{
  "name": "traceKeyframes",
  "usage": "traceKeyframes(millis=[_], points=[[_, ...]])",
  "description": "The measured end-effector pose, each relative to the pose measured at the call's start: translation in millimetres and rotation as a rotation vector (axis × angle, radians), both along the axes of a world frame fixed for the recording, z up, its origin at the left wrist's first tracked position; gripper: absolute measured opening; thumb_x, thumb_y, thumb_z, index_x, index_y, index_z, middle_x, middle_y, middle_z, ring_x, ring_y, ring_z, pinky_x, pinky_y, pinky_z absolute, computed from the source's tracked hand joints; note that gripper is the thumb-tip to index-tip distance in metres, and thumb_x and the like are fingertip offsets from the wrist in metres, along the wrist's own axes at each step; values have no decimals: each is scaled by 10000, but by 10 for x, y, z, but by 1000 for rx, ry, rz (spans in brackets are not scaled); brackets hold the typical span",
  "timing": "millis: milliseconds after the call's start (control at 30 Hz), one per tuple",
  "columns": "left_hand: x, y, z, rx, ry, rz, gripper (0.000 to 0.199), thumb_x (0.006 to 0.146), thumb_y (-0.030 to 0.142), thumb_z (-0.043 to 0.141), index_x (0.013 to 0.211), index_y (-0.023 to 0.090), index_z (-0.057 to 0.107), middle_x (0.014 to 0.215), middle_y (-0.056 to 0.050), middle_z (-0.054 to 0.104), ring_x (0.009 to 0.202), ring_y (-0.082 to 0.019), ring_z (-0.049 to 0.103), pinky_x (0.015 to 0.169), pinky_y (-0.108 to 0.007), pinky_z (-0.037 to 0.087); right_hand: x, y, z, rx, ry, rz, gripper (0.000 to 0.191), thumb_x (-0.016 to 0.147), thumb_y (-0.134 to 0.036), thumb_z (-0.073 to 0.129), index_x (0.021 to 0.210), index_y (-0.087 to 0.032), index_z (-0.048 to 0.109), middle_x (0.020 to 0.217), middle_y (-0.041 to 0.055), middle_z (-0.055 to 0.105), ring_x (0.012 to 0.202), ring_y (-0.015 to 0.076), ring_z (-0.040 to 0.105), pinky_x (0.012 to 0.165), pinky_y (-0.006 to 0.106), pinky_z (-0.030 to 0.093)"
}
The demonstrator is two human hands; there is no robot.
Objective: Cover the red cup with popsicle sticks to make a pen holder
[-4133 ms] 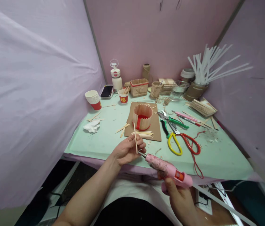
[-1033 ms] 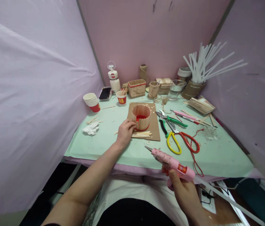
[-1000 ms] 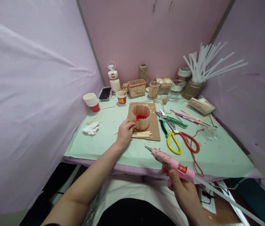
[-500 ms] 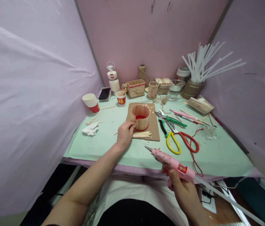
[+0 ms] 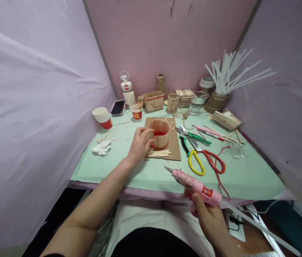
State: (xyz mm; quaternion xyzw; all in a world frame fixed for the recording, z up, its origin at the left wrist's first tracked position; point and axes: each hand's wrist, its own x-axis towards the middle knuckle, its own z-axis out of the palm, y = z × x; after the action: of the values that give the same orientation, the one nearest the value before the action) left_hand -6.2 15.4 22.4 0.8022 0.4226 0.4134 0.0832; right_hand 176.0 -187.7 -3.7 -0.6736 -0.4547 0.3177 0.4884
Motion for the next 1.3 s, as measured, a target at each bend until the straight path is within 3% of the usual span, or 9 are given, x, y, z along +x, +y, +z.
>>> traceKeyframes(millis=[100,267,533,833,1100,1300], points=[[-58,140,186,115,160,-82,298,820,170,585,1112,222,618,1173,-84,484,1114,-214,426,984,-393,369,1,-4,-5,-25,43,8,481,810,-599,471,762,-181,703,438,17,526,536,205,579,471,270,469],[-84,310,338,48,323,-173,188,848,173,559,917,258,712,1205,-58,523,1129,-232,396,965,-427,354,8,-7,-10,-62,62,-2,481,801,-593,484,774,-163,698,423,-3,478,500,184,544,444,255,438],[-69,352,413,-10,412,-244,183,849,214,575,898,276,740,1196,-65,568,1117,-251,405,934,-441,352,12,-3,23,-72,61,14,514,802,-609,462,826,-153,699,424,-13,466,466,173,515,443,261,436],[-24,436,407,20,411,-281,203,871,253,551,832,253,749,1140,-58,626,1061,-225,447,907,-405,356,19,1,28,-61,46,16,498,800,-610,464,747,-166,683,428,-7,469,492,180,539,464,263,457],[-17,405,436,-11,432,-264,237,885,265,519,830,242,748,1164,-64,615,1089,-236,434,914,-410,337,12,12,28,-55,44,15,501,801,-615,464,755,-168,686,416,-9,462,500,185,549,471,262,467],[-2,364,471,-30,451,-239,223,870,236,526,841,257,746,1195,-51,601,1115,-248,406,911,-414,323,16,16,36,-71,38,7,495,794,-620,467,640,-183,641,417,2,473,508,186,554,468,259,466]])
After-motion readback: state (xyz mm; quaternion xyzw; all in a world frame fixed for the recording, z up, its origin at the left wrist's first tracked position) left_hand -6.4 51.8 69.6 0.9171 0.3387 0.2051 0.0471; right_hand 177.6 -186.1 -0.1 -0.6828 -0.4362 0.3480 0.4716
